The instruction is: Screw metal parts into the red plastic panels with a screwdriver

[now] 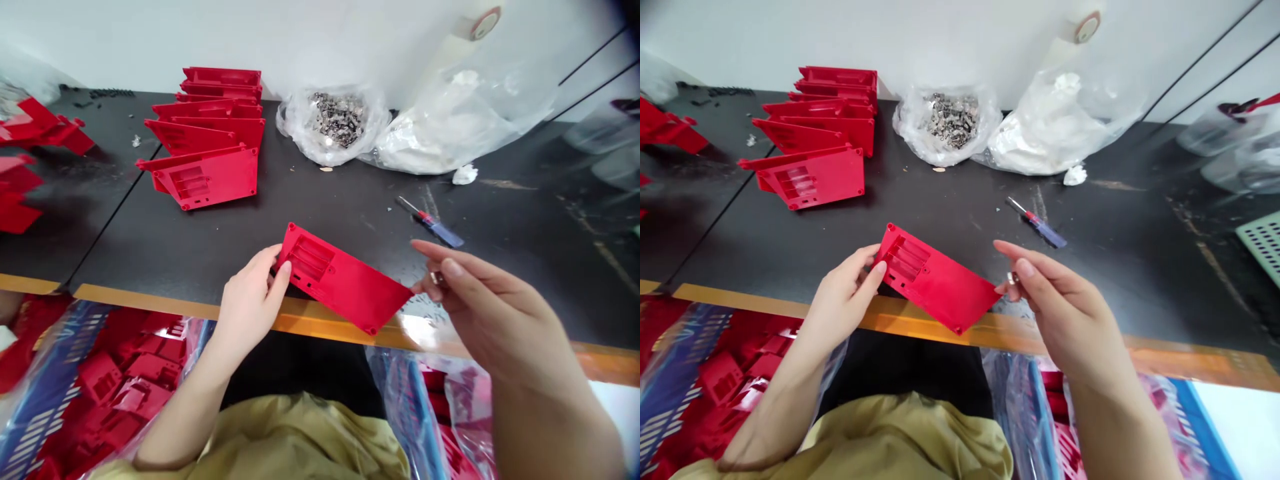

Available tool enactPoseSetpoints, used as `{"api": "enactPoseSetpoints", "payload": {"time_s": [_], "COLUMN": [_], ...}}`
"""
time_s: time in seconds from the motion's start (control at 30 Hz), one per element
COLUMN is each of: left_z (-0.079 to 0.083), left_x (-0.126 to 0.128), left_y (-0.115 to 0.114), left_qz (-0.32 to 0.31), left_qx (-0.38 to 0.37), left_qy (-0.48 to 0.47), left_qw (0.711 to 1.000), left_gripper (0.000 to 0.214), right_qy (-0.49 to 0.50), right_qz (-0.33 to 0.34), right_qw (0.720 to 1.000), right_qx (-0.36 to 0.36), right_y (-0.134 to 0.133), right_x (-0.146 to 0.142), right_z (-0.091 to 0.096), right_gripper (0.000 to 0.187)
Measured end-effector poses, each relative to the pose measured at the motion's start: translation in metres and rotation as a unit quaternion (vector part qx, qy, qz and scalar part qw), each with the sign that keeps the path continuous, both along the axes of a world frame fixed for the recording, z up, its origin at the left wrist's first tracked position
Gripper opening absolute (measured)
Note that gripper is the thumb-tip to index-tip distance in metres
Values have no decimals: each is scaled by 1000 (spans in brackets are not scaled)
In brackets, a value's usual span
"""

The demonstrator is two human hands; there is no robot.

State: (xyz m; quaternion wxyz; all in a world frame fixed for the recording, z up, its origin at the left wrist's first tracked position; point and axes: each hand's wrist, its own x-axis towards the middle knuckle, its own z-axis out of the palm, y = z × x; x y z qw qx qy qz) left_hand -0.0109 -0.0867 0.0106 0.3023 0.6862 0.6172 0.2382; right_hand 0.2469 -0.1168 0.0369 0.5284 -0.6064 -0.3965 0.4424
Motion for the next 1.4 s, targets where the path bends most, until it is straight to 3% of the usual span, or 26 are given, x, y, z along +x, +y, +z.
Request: {"api": "enactPoseSetpoints", "payload": {"time_s": [0.07, 0.23, 0.37, 0.47, 0.53, 0.6, 0.77, 0.83, 1.03, 1.4], "left_z": [-2, 1, 8, 10, 8, 5, -3, -5, -6, -4], "left_x": [-3, -5, -5, -4, -2, 2, 11, 12, 12, 10], "left_y": [8, 33, 67, 88, 95, 94, 79, 72, 61, 63], "left_qz": [-28, -90, -113, -133, -153, -157, -157, -162, -203, -207], "left_qx": [7, -35, -131, -119, -114, -124, -170, -163, -44, -74], "left_qy": [-25, -80, -163, -148, -134, -136, -172, -156, -89, -96], "left_qw": [999, 992, 971, 973, 972, 970, 958, 961, 974, 971], "left_gripper": [36, 41, 39, 35, 32, 30, 36, 35, 26, 26], "right_qy": [4, 71, 160, 204, 223, 232, 164, 148, 137, 94], "right_qz": [31, 2, 32, 90, 131, 148, 116, 119, 177, 165], "right_qw": [999, 997, 986, 969, 960, 957, 980, 982, 974, 982], "right_qx": [-11, 33, -40, -104, -109, -88, -13, 5, -15, 22], "right_y": [5, 36, 69, 86, 91, 94, 92, 89, 77, 67], "right_x": [0, -3, -9, -13, -13, -13, -12, -12, -20, -20], "right_z": [2, 3, 7, 4, -2, -12, -28, -28, -26, -21], "right_gripper": [36, 26, 32, 36, 36, 33, 26, 22, 19, 8]}}
